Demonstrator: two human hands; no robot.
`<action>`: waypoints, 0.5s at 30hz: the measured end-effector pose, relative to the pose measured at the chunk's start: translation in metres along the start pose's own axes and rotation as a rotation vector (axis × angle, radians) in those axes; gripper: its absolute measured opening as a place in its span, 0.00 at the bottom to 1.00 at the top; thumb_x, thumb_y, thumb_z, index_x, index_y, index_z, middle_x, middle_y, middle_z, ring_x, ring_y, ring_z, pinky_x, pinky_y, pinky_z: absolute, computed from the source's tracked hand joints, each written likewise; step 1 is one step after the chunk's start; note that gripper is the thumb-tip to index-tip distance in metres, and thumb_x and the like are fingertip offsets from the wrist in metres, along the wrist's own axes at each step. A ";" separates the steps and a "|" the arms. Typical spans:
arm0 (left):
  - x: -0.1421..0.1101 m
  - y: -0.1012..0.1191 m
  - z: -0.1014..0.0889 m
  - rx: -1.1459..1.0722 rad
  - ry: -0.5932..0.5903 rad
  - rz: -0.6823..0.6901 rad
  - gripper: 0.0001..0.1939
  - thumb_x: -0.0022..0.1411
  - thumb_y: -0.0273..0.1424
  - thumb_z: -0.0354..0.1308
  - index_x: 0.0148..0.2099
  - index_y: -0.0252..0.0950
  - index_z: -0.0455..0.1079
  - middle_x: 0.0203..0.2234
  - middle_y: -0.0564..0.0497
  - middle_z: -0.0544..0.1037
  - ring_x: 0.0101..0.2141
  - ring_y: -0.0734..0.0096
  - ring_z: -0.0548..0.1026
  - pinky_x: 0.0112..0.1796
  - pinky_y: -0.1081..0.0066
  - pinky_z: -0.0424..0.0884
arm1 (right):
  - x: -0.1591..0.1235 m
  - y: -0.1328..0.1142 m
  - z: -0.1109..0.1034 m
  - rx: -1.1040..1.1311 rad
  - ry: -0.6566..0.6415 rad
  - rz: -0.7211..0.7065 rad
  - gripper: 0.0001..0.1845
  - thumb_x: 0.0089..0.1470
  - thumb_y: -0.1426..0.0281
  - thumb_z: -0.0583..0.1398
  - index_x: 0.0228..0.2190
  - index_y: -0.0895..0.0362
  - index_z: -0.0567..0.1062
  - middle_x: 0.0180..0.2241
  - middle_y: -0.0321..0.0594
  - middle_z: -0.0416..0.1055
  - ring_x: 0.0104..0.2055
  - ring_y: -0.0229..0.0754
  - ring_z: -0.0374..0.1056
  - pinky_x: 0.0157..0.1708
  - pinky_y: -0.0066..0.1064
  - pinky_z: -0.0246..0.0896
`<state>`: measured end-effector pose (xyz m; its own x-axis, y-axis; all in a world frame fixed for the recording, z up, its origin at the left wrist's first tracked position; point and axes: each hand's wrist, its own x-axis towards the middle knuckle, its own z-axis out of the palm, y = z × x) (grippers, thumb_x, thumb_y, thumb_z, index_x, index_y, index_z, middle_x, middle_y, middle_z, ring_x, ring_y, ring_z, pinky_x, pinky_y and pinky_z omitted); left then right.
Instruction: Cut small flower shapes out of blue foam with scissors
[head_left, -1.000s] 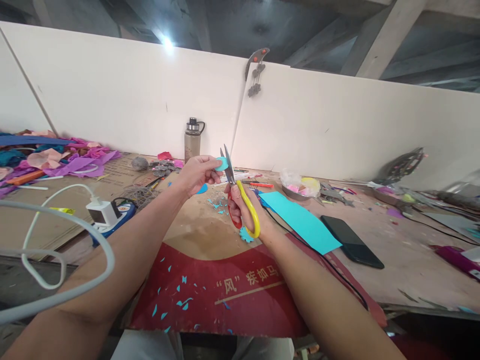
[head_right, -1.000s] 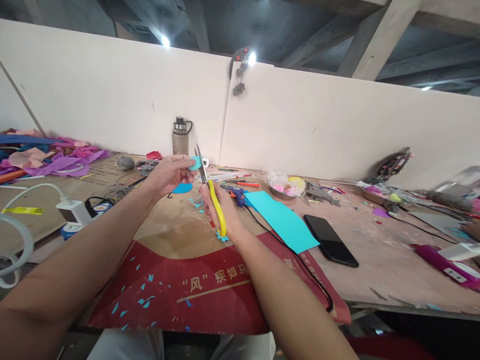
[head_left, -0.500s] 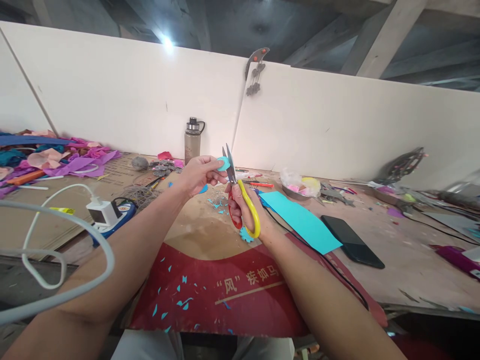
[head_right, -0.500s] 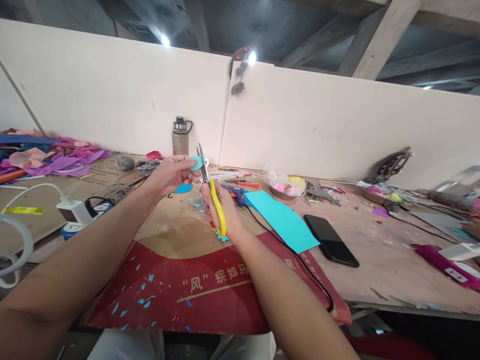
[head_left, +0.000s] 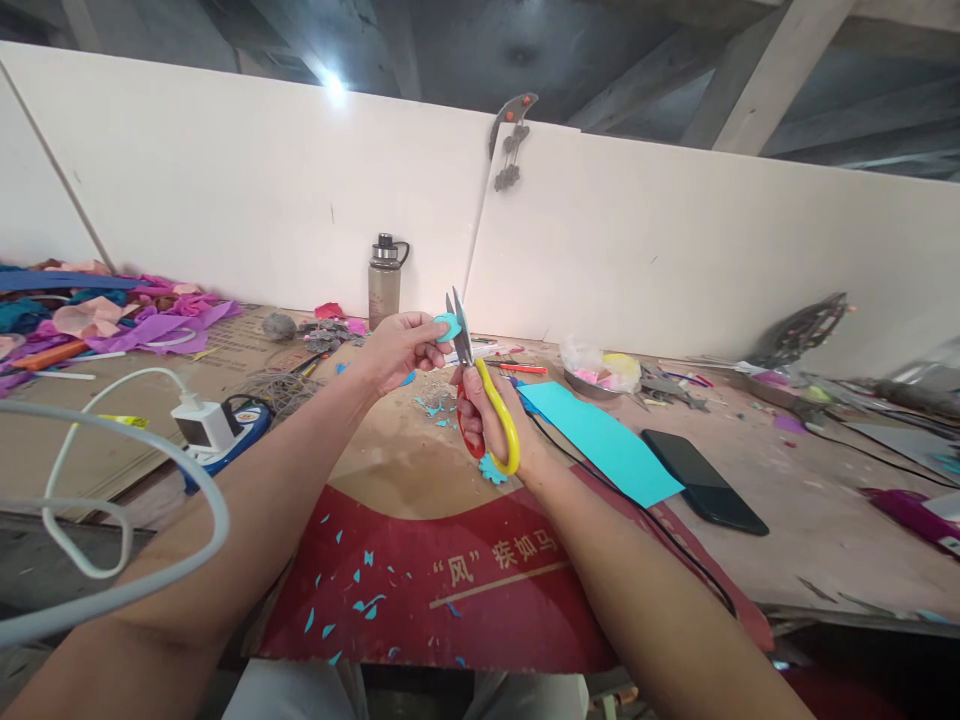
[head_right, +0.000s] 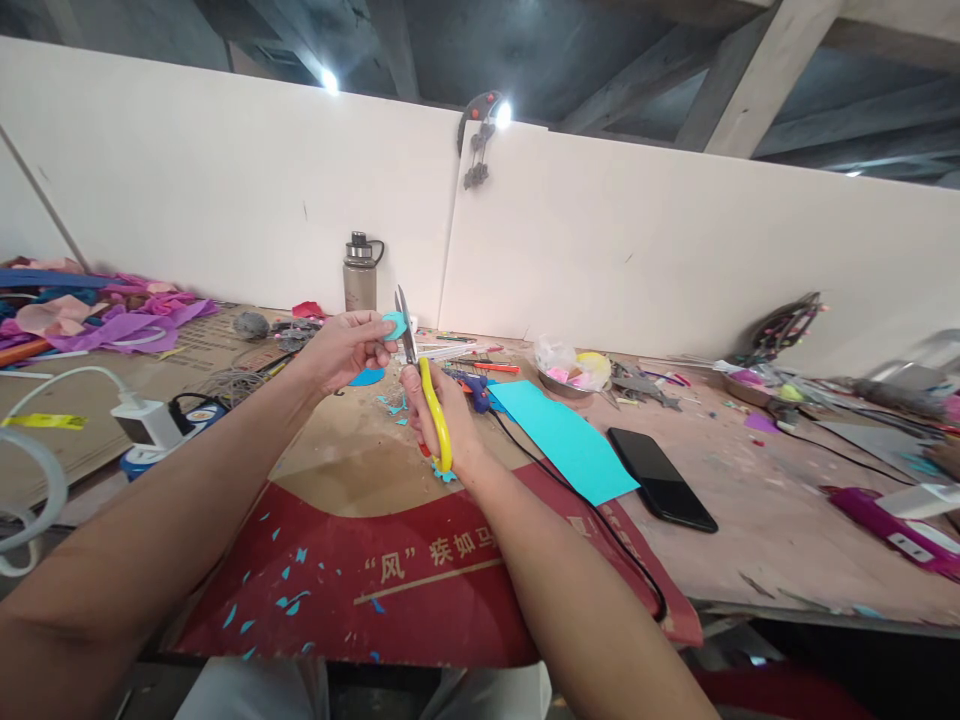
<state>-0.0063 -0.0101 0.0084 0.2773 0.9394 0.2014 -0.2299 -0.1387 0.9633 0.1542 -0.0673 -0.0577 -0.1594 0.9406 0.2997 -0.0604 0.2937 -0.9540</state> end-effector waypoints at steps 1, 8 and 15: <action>0.000 0.000 0.000 -0.001 -0.003 0.001 0.21 0.54 0.34 0.80 0.26 0.33 0.69 0.21 0.50 0.79 0.17 0.80 0.73 0.21 0.78 0.64 | 0.000 0.000 0.000 0.000 -0.001 0.000 0.40 0.50 0.28 0.63 0.35 0.50 0.62 0.21 0.23 0.54 0.16 0.31 0.48 0.13 0.26 0.47; 0.003 -0.004 -0.003 -0.059 0.019 -0.014 0.16 0.56 0.30 0.78 0.29 0.31 0.73 0.22 0.47 0.82 0.20 0.74 0.79 0.20 0.78 0.63 | 0.000 0.000 0.000 -0.001 0.004 0.008 0.40 0.50 0.28 0.64 0.35 0.50 0.62 0.21 0.23 0.53 0.16 0.30 0.47 0.12 0.26 0.47; 0.003 -0.006 -0.005 -0.086 0.025 -0.024 0.14 0.59 0.27 0.75 0.30 0.32 0.72 0.23 0.47 0.83 0.20 0.73 0.80 0.20 0.77 0.64 | 0.000 -0.002 0.001 0.021 0.005 0.032 0.40 0.48 0.28 0.65 0.35 0.50 0.62 0.22 0.23 0.53 0.17 0.30 0.46 0.12 0.26 0.46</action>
<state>-0.0084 -0.0050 0.0029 0.2610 0.9497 0.1728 -0.3029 -0.0894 0.9488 0.1533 -0.0680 -0.0560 -0.1567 0.9503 0.2692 -0.0758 0.2601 -0.9626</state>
